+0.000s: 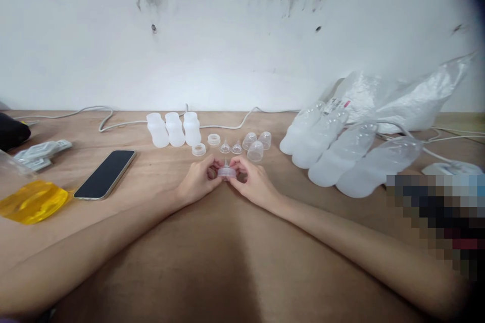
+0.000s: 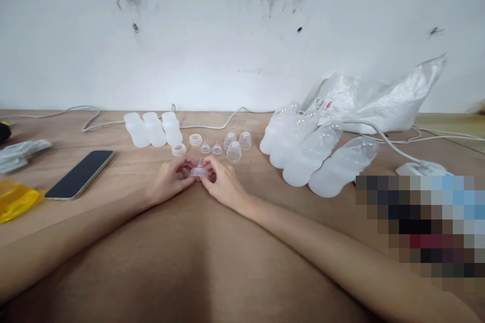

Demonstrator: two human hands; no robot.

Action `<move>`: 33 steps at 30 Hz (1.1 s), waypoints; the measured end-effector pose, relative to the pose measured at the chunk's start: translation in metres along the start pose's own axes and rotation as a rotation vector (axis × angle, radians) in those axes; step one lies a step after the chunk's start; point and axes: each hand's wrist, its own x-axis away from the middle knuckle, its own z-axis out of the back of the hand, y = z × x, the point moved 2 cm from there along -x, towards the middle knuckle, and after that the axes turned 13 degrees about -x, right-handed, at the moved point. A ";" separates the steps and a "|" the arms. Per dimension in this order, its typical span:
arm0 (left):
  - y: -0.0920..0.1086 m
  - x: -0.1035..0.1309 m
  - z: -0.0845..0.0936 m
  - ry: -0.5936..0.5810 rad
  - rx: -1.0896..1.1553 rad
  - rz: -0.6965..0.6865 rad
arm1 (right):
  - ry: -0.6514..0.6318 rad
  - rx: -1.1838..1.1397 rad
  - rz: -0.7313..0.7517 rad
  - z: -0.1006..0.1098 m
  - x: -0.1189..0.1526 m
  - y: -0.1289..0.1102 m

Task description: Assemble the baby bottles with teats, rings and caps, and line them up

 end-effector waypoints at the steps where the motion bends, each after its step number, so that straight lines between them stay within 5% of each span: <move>1: 0.000 0.000 0.000 0.007 0.007 0.006 | 0.008 0.000 -0.017 0.000 0.000 0.000; 18: 0.006 -0.001 -0.001 0.057 -0.162 0.021 | 0.020 -0.013 -0.066 0.000 -0.003 0.000; 33: 0.015 0.008 0.005 0.011 -0.132 -0.127 | -0.079 0.048 0.009 0.001 0.006 -0.009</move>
